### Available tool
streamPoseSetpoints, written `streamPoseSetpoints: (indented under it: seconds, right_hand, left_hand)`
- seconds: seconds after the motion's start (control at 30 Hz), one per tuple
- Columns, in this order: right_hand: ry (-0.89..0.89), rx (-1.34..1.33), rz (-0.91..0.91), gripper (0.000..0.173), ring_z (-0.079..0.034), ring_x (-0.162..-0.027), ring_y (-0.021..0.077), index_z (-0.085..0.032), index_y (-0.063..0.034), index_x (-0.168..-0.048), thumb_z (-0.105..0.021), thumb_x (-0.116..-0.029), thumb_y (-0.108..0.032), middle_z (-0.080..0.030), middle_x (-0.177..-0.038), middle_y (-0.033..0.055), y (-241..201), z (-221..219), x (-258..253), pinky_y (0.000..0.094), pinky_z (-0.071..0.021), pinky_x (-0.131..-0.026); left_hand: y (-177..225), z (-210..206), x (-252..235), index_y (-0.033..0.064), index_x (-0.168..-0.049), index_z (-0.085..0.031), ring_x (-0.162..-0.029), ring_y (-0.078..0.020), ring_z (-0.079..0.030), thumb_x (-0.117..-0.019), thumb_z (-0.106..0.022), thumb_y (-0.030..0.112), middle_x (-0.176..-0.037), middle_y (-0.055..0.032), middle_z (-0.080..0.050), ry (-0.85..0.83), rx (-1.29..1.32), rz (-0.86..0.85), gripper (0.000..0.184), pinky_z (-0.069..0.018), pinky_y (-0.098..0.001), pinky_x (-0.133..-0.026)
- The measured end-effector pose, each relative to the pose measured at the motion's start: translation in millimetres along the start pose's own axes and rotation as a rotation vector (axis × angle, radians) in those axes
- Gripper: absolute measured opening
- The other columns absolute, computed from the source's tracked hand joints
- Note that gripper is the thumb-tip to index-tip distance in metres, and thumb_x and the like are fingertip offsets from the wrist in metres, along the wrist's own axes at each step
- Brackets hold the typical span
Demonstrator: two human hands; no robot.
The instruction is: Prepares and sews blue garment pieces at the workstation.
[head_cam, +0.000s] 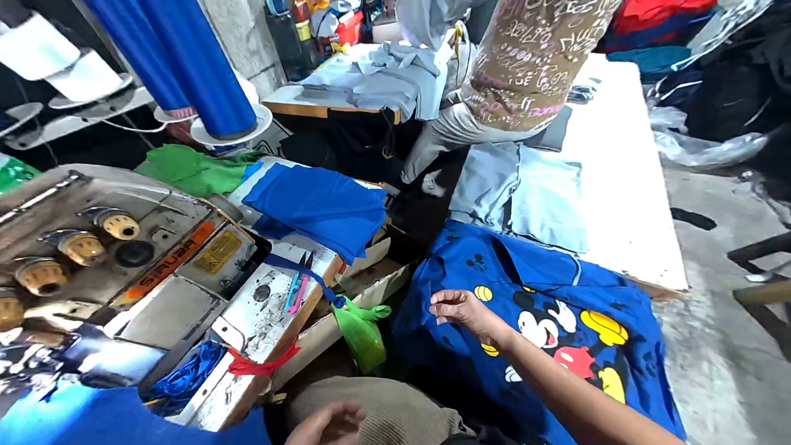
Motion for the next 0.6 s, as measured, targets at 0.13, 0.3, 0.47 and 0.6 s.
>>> streamPoseSetpoints:
  seconds: [0.13,0.3,0.47,0.6]
  right_hand:
    - [-0.063,-0.007,0.068,0.006,-0.065,-0.070,0.0069,-0.067,-0.0052,-0.090,-0.066,-0.0934,-0.001,-0.068,-0.077,-0.0031,-12.8,-3.4,5.1,0.0253,-0.0572,-0.072]
    - [-0.136,0.082,0.138,0.011,-0.060,-0.071,-0.0005,-0.069,-0.0069,-0.098,-0.058,-0.0985,-0.007,-0.065,-0.079,-0.0101,-25.9,-11.9,20.3,0.0207,-0.0524,-0.072]
    - [-0.217,0.234,0.236,0.019,-0.062,-0.079,-0.0012,-0.071,0.0006,-0.104,-0.058,-0.1001,-0.013,-0.068,-0.089,-0.0032,-41.6,-17.1,35.9,0.0213,-0.0534,-0.079]
    - [0.072,0.380,0.151,0.025,-0.065,-0.083,0.0155,-0.066,0.0047,-0.115,-0.052,-0.1055,-0.013,-0.068,-0.099,0.0113,-59.1,46.6,33.1,0.0363,-0.0561,-0.077]
  left_hand:
    - [-4.3,-22.6,-70.6,-0.0025,-0.135,-0.057,-0.108,-0.0185,-0.069,-0.1021,-0.056,0.012,-0.126,-0.0132,-0.066,0.019,0.051,0.099,0.036,-0.0574,-0.0365,-0.093]
    - [-21.5,-64.3,-136.6,0.0011,-0.148,-0.046,-0.112,-0.0230,-0.066,-0.1049,-0.046,0.009,-0.142,-0.0151,-0.057,0.100,0.222,0.238,0.043,-0.0560,-0.0401,-0.089]
    - [-5.5,-107.1,-169.6,-0.0059,-0.149,-0.042,-0.121,-0.0218,-0.064,-0.0974,-0.065,0.012,-0.137,-0.0209,-0.060,0.045,0.133,0.093,0.059,-0.0533,-0.0374,-0.102]
    - [-7.4,-105.4,-182.7,-0.0071,-0.113,-0.068,-0.099,-0.0196,-0.069,-0.0962,-0.064,0.007,-0.108,-0.0168,-0.070,0.088,-0.072,-0.046,0.023,-0.0560,-0.0354,-0.093]
Point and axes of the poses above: each hand's wrist, its own x-axis away from the middle knuckle, its own z-axis out of the back of the hand, y = z × x, the point moved 9 cm from there along -x, towards the middle knuckle
